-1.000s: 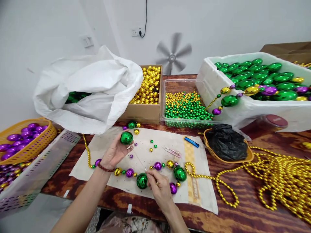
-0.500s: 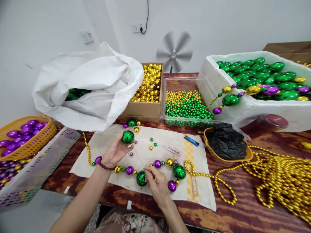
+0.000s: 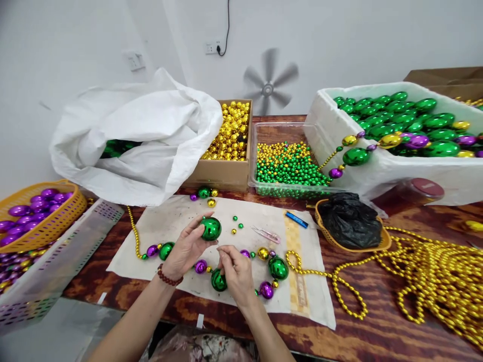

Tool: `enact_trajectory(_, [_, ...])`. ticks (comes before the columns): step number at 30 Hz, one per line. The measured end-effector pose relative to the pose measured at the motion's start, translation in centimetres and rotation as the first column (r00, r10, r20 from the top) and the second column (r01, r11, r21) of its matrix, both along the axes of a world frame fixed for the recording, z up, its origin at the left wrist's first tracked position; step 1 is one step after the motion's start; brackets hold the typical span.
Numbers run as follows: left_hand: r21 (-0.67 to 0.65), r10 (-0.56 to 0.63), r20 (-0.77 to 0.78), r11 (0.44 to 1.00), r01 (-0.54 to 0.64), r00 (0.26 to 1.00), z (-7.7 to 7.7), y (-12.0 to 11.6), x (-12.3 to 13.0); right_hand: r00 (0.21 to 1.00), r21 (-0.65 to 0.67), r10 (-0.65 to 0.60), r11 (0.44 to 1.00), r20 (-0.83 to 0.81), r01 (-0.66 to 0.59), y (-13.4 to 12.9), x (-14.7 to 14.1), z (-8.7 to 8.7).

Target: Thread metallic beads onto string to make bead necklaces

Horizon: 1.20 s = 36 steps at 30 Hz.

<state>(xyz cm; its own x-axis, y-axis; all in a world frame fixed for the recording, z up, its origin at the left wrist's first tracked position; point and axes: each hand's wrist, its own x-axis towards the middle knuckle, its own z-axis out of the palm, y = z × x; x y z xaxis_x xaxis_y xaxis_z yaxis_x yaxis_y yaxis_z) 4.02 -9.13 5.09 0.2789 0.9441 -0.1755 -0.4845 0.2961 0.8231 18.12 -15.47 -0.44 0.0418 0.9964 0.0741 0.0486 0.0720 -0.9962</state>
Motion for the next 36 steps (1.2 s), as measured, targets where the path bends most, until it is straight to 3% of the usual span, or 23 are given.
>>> enact_trajectory(5, [0.1, -0.031, -0.145, 0.994, 0.046, 0.989, 0.5, 0.6, 0.6, 0.996, 0.011, 0.09, 0.996, 0.002, -0.09, 0.9, 1.0, 1.0])
enact_trajectory(8, [0.199, -0.115, -0.336, 0.961, 0.19, 0.935, 0.7, 2.0, 0.0, 0.995, -0.074, 0.034, 0.996, -0.089, -0.04, 1.3, 1.5, 1.2])
enact_trajectory(10, [0.244, -0.103, -0.482, 0.938, 0.246, 0.87, -0.1, 3.0, -1.0, 0.984, -0.133, -0.017, 0.991, -0.176, -0.007, 1.5, 1.6, 1.2])
enact_trajectory(12, [0.28, 0.01, -0.679, 0.928, 0.247, 0.734, -1.6, 3.8, -2.2, 0.967, -0.165, -0.047, 0.986, -0.252, 0.005, 1.6, 1.7, 1.2])
enact_trajectory(14, [0.285, 0.113, -0.876, 0.906, 0.313, 0.47, -3.5, 4.1, -3.5, 0.955, -0.184, -0.077, 0.983, -0.287, 0.024, 1.6, 2.0, 1.1])
enact_trajectory(16, [0.212, 0.135, -0.972, 0.862, 0.46, 0.194, -5.4, 3.9, -4.5, 0.953, -0.201, -0.1, 0.979, -0.287, 0.042, 1.7, 2.2, 0.9])
enact_trajectory(17, [0.163, 0.128, -0.986, 0.84, 0.518, 0.103, -6.2, 3.7, -4.8, 0.953, -0.209, -0.105, 0.977, -0.284, 0.045, 1.7, 2.3, 0.8])
enact_trajectory(19, [0.107, 0.105, -0.994, 0.82, 0.563, 0.036, -7.3, 3.4, -5.1, 0.953, -0.214, -0.107, 0.976, -0.283, 0.046, 1.7, 2.4, 0.5])
enact_trajectory(22, [0.121, 0.098, -0.993, 0.839, 0.53, 0.071, -7.6, 3.6, -5.0, 0.957, -0.208, -0.103, 0.977, -0.27, 0.046, 1.6, 2.2, 0.0])
enact_trajectory(24, [0.149, 0.082, -0.983, 0.872, 0.467, 0.161, -7.1, 4.0, -5.0, 0.966, -0.207, -0.097, 0.977, -0.239, 0.047, 1.5, 2.0, -0.4])
enact_trajectory(26, [0.167, 0.022, -0.902, 0.939, 0.301, 0.432, -6.1, 4.4, -5.0, 0.977, -0.205, -0.079, 0.978, -0.2, 0.038, 1.2, 1.8, -0.8])
enact_trajectory(28, [0.104, -0.009, -0.648, 0.99, 0.1, 0.762, -4.8, 4.4, -5.1, 0.987, -0.184, -0.051, 0.983, -0.153, 0.022, 0.9, 1.8, -1.2])
enact_trajectory(29, [0.052, -0.007, -0.489, 0.998, 0.037, 0.872, -4.2, 4.3, -5.0, 0.992, -0.167, -0.034, 0.986, -0.125, 0.012, 0.7, 1.8, -1.3])
enact_trajectory(30, [0.011, -0.006, -0.356, 1.0, 0.011, 0.934, -3.6, 4.1, -5.0, 0.995, -0.146, -0.018, 0.989, -0.095, 0.004, 0.5, 1.9, -1.5])
enact_trajectory(33, [-0.066, -0.011, -0.087, 0.998, 0.006, 0.996, -2.4, 3.5, -4.8, 0.999, -0.088, 0.019, 0.996, -0.025, -0.021, 0.1, 2.0, -1.7])
enact_trajectory(36, [-0.097, 0.007, 0.035, 0.995, -0.003, 0.999, -2.0, 3.3, -4.8, 0.999, -0.055, 0.037, 0.998, -0.002, -0.037, -0.1, 2.1, -1.7])
